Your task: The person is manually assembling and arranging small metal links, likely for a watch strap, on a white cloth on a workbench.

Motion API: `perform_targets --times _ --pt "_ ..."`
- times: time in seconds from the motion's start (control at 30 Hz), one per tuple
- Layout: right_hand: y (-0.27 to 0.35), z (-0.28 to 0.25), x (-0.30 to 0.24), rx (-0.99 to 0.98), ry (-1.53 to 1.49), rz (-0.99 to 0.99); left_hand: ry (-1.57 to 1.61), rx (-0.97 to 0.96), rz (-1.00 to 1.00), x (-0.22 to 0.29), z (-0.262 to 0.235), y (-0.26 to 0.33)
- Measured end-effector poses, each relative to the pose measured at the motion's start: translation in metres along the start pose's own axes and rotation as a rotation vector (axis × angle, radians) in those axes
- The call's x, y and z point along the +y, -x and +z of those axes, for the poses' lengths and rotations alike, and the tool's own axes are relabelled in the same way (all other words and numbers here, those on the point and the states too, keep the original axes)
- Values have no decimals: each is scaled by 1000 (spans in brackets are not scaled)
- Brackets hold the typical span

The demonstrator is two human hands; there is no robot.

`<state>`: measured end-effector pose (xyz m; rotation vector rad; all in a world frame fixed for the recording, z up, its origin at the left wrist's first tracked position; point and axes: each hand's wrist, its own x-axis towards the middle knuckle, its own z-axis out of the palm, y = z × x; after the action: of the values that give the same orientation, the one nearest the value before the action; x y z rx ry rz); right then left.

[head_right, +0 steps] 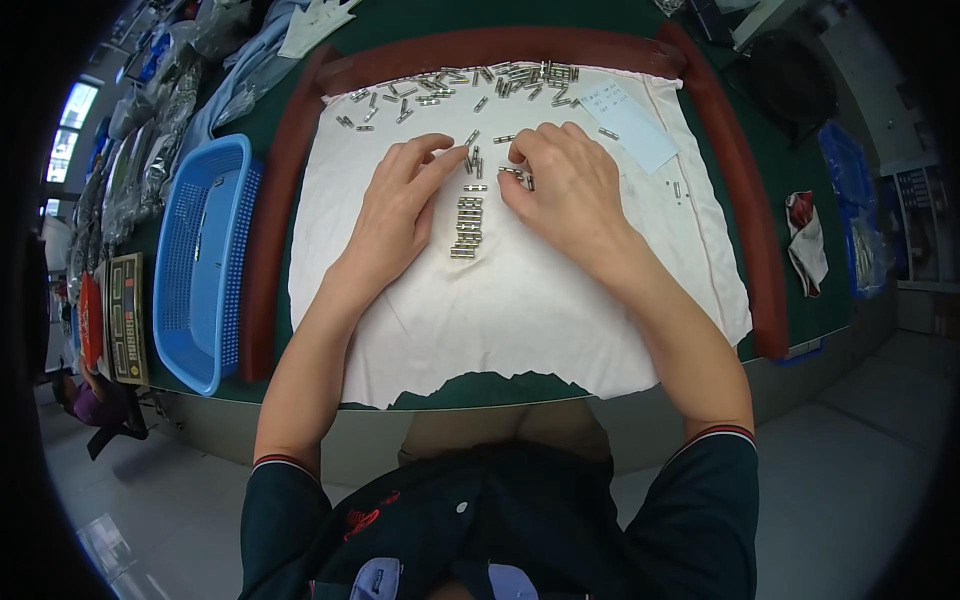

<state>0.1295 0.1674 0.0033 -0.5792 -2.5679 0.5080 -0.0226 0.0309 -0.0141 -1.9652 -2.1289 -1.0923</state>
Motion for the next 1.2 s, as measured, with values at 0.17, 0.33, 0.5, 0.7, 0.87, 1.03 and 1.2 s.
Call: perform_targets --times 0.17,0.33,0.5,0.7,0.87,1.03,1.2 --pt "1 0 4 -62 -32 38 -48 -117 207 -14 4 -20" --pt "-3 5 6 -13 37 -16 -83 -182 222 -20 5 -32" --pt "-11 16 12 42 -16 17 -51 -120 175 -14 5 -27" --pt "-14 27 10 63 -111 -27 148 -134 9 3 3 -17" --pt "-15 21 8 13 -180 -136 134 41 -143 -4 2 -11" --pt "-10 -1 12 1 -164 46 89 24 -68 -6 8 -11" --pt "-4 -15 3 -155 40 133 57 23 -22 -3 15 -15"
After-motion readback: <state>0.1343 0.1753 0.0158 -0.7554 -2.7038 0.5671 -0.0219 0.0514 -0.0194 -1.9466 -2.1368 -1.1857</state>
